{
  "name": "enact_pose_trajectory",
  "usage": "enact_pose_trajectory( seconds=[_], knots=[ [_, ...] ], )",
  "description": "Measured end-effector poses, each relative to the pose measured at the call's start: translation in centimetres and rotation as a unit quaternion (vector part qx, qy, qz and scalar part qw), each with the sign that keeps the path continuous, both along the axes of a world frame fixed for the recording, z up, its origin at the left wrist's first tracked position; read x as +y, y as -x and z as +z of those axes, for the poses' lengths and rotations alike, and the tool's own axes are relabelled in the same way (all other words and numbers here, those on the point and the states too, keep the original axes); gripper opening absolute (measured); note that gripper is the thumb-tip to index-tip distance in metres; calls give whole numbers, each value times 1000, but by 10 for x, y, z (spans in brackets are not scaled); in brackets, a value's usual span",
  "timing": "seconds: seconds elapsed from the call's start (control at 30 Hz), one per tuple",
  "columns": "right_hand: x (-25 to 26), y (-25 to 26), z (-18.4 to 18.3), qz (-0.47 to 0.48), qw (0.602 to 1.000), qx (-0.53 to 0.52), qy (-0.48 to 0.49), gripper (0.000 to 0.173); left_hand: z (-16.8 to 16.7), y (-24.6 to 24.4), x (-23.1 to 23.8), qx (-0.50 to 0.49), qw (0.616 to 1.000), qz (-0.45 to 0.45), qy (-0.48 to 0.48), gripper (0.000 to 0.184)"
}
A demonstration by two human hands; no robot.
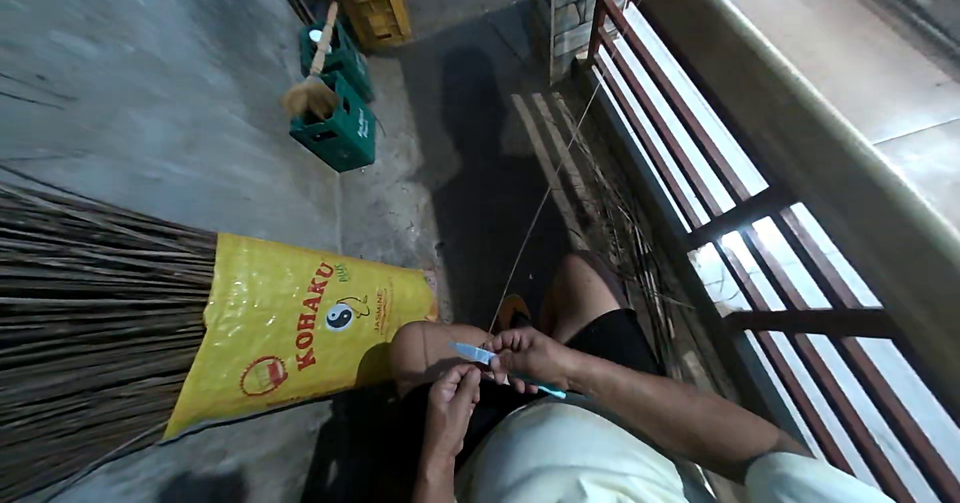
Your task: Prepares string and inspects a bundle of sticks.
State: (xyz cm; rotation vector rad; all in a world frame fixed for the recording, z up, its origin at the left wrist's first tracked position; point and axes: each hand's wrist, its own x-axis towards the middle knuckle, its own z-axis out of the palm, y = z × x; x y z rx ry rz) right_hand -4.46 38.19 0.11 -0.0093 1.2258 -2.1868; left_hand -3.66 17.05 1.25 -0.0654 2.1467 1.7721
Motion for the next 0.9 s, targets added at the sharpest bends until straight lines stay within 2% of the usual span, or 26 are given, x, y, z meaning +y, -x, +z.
enact_pose_trajectory(
  seconds=[0.2,0.27,0.43,0.53,0.7,0.9],
  knots=[
    [63,41,22,-166,985,-21,-36,29,3,-6,-8,-84,994,-8,-68,17],
    [65,40,22,-144,989,-20,-25,30,2,-6,-7,-80,995,1,-67,16],
    [16,-2,15,30,999,4,-13,31,4,-2,5,-21,998,13,-59,15],
    [12,2,10,1,1000,13,7,31,7,-2,7,3,998,15,-53,14],
    [42,31,12,-92,996,-5,-19,31,6,-1,8,19,999,29,5,14],
    [7,-4,12,0,1000,-3,-12,27,4,1,19,63,997,34,-2,14]
  ],
)
